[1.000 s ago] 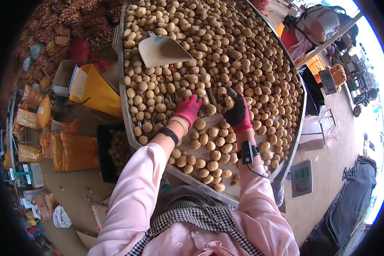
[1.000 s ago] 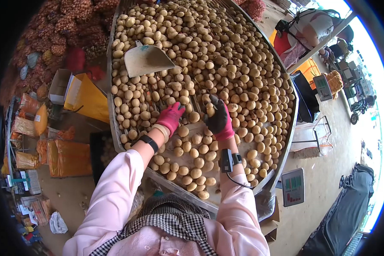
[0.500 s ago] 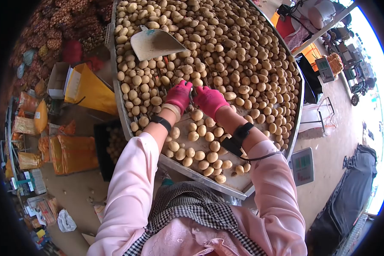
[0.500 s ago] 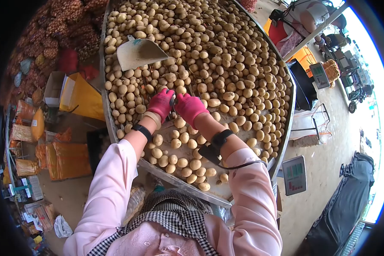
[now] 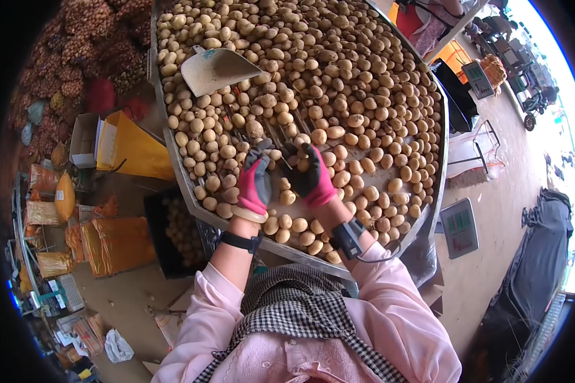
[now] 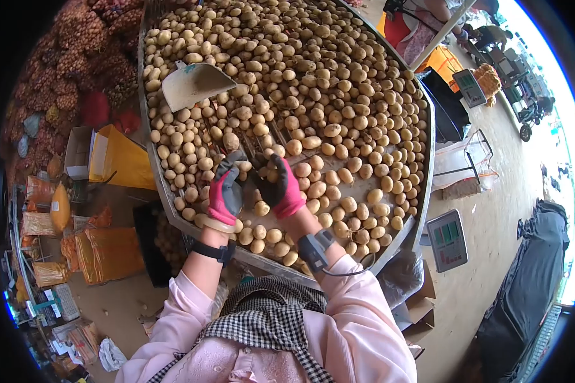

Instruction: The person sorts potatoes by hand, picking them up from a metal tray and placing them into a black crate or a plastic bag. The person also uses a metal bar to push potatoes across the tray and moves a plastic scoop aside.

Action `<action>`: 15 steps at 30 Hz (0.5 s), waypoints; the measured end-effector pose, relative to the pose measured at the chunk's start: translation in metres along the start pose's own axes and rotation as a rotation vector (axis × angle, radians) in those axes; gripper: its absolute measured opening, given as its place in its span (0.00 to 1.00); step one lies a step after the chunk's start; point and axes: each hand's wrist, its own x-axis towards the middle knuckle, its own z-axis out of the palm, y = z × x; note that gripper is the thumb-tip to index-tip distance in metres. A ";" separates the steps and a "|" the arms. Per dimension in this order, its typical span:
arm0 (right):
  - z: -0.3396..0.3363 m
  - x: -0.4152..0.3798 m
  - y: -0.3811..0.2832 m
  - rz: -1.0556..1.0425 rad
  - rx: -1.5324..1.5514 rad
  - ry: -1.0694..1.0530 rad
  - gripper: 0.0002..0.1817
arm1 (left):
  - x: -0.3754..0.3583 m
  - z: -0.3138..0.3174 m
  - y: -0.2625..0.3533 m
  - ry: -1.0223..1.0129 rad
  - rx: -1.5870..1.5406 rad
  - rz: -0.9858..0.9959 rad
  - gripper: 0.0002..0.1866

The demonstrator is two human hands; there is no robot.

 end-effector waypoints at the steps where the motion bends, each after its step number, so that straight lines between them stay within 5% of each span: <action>1: 0.015 -0.018 -0.008 0.222 0.395 0.048 0.16 | -0.005 0.015 -0.022 0.011 0.349 0.260 0.18; 2: 0.028 -0.032 -0.023 0.440 0.795 0.088 0.16 | -0.008 0.023 -0.039 0.021 0.696 0.528 0.18; 5: 0.025 -0.054 -0.050 0.399 0.848 0.123 0.17 | -0.020 0.041 -0.043 0.007 0.774 0.557 0.19; 8: 0.012 -0.068 -0.069 0.342 0.998 -0.027 0.21 | -0.046 0.057 -0.037 -0.093 0.716 0.489 0.21; 9: 0.011 -0.078 -0.072 0.170 1.046 -0.060 0.24 | -0.053 0.060 -0.037 -0.119 0.673 0.469 0.21; 15: -0.021 -0.115 -0.076 0.139 1.184 0.018 0.27 | -0.059 0.105 -0.041 -0.245 0.428 0.313 0.23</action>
